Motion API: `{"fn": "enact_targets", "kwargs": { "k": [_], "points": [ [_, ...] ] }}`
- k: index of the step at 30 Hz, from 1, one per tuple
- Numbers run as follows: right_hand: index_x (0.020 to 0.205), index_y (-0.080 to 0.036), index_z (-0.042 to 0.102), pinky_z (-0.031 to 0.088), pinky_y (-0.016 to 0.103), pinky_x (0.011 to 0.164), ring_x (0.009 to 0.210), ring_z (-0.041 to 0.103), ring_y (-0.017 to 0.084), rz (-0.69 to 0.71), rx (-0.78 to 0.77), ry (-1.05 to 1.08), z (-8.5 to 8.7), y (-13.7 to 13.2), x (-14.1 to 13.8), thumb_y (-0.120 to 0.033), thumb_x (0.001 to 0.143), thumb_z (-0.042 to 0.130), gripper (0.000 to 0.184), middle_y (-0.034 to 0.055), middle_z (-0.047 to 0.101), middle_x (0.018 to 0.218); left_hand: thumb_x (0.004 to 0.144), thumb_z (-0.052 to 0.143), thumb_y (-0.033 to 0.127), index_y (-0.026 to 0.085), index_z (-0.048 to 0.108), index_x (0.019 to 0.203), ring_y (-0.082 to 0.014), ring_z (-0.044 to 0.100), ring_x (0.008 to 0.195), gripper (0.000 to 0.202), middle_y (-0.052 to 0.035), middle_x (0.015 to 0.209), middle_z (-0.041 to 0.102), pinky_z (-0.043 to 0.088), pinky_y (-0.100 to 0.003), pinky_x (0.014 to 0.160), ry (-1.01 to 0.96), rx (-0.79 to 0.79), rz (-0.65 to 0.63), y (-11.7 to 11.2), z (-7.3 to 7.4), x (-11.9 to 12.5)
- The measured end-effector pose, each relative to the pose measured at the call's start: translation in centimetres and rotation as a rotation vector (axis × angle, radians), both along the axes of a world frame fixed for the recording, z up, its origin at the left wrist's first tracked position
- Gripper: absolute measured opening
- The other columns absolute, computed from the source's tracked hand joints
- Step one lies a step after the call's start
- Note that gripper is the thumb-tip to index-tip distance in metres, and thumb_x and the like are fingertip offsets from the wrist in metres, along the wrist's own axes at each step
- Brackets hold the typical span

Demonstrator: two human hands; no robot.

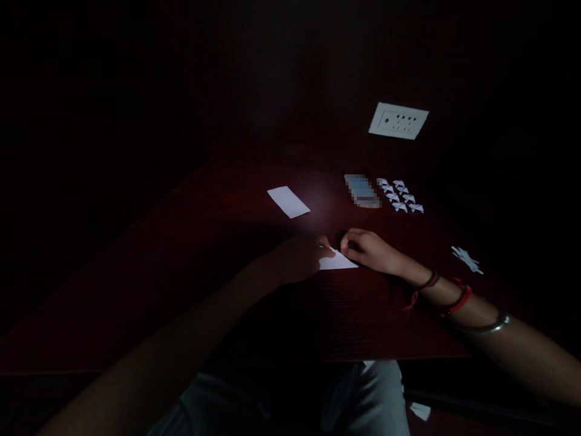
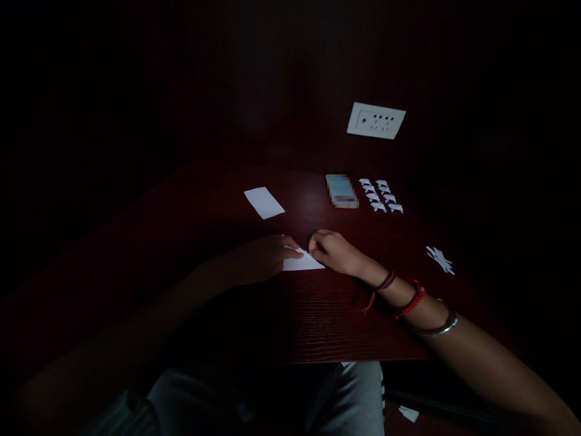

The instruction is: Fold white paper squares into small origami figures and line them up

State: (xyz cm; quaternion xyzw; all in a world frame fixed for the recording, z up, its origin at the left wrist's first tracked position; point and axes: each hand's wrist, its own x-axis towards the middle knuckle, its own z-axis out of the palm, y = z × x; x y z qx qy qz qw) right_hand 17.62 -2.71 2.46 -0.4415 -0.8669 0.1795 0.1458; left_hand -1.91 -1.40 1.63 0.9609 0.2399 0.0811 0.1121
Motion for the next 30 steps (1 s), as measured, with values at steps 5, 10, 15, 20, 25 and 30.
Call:
{"fn": "enact_targets", "kwargs": {
  "k": [5,10,15,20,25,30],
  "points": [
    [0.075,-0.014,0.052,0.034,0.021,0.057,0.061,0.046,0.009,-0.077,-0.027,0.062,-0.2,0.9,0.1,-0.023,0.070,0.046,0.012,0.0018,0.053,0.068,0.072,0.039,0.012,0.023,0.049,0.103,-0.0134,0.043,0.093,0.034,-0.0001,0.105,0.047,0.033,-0.027,0.081,-0.046,-0.018,-0.001,0.8,-0.1,-0.1],
    [0.068,-0.015,0.054,0.032,0.020,0.053,0.056,0.047,0.008,-0.109,-0.134,-0.021,-0.6,1.7,-0.1,-0.027,0.070,0.045,0.015,0.0006,0.055,0.063,0.075,0.039,0.015,0.024,0.048,0.105,-0.0136,0.041,0.097,0.033,0.0003,0.108,0.045,0.032,-0.027,0.083,-0.046,-0.006,-0.008,1.1,-0.6,0.0],
    [0.067,-0.014,0.056,0.032,0.020,0.051,0.056,0.049,0.009,-0.131,-0.229,-0.085,-0.1,2.3,-0.2,-0.030,0.072,0.041,0.022,0.0009,0.057,0.062,0.075,0.039,0.016,0.023,0.045,0.109,-0.0145,0.039,0.102,0.035,-0.0006,0.113,0.044,0.032,-0.027,0.086,-0.006,0.041,-0.005,1.0,-0.8,-0.3],
    [0.070,-0.014,0.058,0.032,0.020,0.049,0.054,0.049,0.010,-0.126,-0.252,-0.155,0.6,2.4,-1.1,-0.030,0.070,0.043,0.022,0.0022,0.058,0.062,0.074,0.040,0.016,0.020,0.040,0.113,-0.0163,0.037,0.105,0.040,-0.0020,0.120,0.039,0.032,-0.029,0.087,0.063,0.048,0.000,0.5,-0.3,-0.5],
    [0.075,-0.014,0.059,0.031,0.020,0.050,0.055,0.049,0.010,-0.100,-0.242,-0.239,1.2,1.8,-1.8,-0.026,0.070,0.044,0.020,0.0033,0.059,0.066,0.073,0.040,0.015,0.018,0.039,0.115,-0.0170,0.038,0.106,0.042,-0.0040,0.122,0.036,0.032,-0.029,0.088,0.150,0.022,0.019,-0.2,0.7,-0.5],
    [0.077,-0.013,0.059,0.031,0.020,0.051,0.058,0.050,0.010,-0.120,-0.229,-0.277,1.5,1.2,-1.7,-0.028,0.071,0.043,0.023,0.0044,0.059,0.068,0.072,0.040,0.015,0.018,0.038,0.116,-0.0171,0.037,0.107,0.043,-0.0045,0.124,0.034,0.033,-0.028,0.087,0.190,0.001,0.043,-0.6,1.1,-0.4]
  ]
}}
